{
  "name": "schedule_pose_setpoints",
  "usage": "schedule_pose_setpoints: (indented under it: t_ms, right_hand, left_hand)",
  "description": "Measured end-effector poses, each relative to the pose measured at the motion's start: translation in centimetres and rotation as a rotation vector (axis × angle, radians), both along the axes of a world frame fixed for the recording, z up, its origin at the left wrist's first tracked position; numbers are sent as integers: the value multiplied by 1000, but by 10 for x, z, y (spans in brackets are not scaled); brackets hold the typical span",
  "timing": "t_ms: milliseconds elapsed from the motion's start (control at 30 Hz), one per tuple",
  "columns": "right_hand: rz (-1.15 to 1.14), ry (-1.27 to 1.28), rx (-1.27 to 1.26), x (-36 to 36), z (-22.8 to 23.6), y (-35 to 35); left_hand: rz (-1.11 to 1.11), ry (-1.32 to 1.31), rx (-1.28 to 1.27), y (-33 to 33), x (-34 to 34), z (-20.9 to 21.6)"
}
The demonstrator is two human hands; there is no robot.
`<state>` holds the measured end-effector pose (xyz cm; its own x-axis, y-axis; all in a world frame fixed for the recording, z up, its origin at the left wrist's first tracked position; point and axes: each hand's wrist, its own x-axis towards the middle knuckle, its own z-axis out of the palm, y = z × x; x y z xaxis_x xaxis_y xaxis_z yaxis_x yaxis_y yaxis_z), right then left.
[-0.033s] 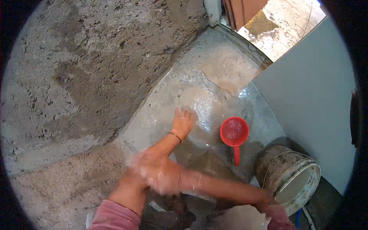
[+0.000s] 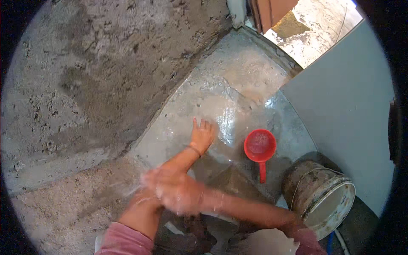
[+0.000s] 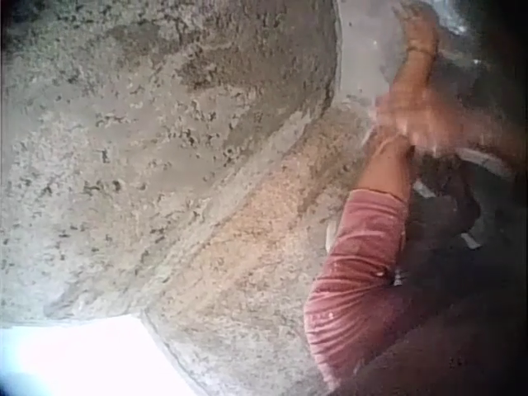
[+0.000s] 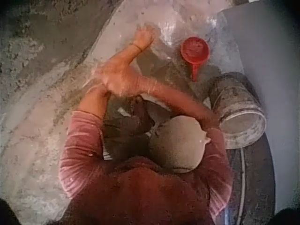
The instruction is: Wash hands with water from a bucket using a small scoop.
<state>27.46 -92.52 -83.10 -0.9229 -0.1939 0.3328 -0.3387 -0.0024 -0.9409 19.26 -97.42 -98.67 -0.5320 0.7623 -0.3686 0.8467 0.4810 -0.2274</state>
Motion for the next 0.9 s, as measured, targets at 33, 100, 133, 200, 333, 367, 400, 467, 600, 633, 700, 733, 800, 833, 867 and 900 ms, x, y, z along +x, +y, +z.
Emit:
schedule_pose_setpoints:
  t_ms: [33, 100, 133, 200, 333, 367, 400, 467, 600, 633, 700, 733, 800, 833, 867, 900]
  right_hand:
    - [-104, -350, -656, 25, -31, -25]
    - [-136, -247, -229, -7, -110, 63]
    - [-116, -41, 60, -50, -102, 11]
    - [-118, -108, 38, -39, -107, -29]
    - [-295, 20, 65, 12, -57, 21]
    - [-253, -108, 156, -5, -101, 40]
    - [-202, -254, 238, -13, -127, 48]
    - [-205, -24, 92, 1, -44, -16]
    - [-262, 28, -76, 20, 7, -15]
    - [-251, 2, -106, 23, 9, -21]
    - [-230, -43, -154, 24, 10, -25]
    - [-221, -61, -172, 23, 7, -24]
    - [-205, -96, -208, 19, 5, -23]
    - [-198, -113, -226, 15, 5, -22]
    - [-198, -107, -225, 11, 1, -18]
    - [-175, -96, -190, 15, 2, -13]
  left_hand:
    - [-29, -71, 11, 20, 15, -6]
    - [-50, -66, -5, -2, 26, -73]
    - [154, -291, 75, -113, -7, -86]
    - [299, -625, 315, -145, -14, -79]
    - [-173, 12, 107, -12, 29, -10]
    - [-165, -20, 236, -4, 19, -10]
    - [-172, -12, 235, 4, 15, -11]
    - [298, -154, -8, -22, -1, -3]
    - [944, -682, 254, 47, -52, 45]
    - [1367, -982, 502, 49, -58, 47]
    - [1700, -1521, 742, 46, -59, 55]
    - [1697, -1519, 747, 45, -54, 48]
    - [2275, -1695, 781, 46, -46, 40]
    - [2286, -1628, 821, 43, -50, 40]
    - [2281, -1628, 826, 42, -55, 39]
    - [2212, -1473, 798, 42, -49, 39]
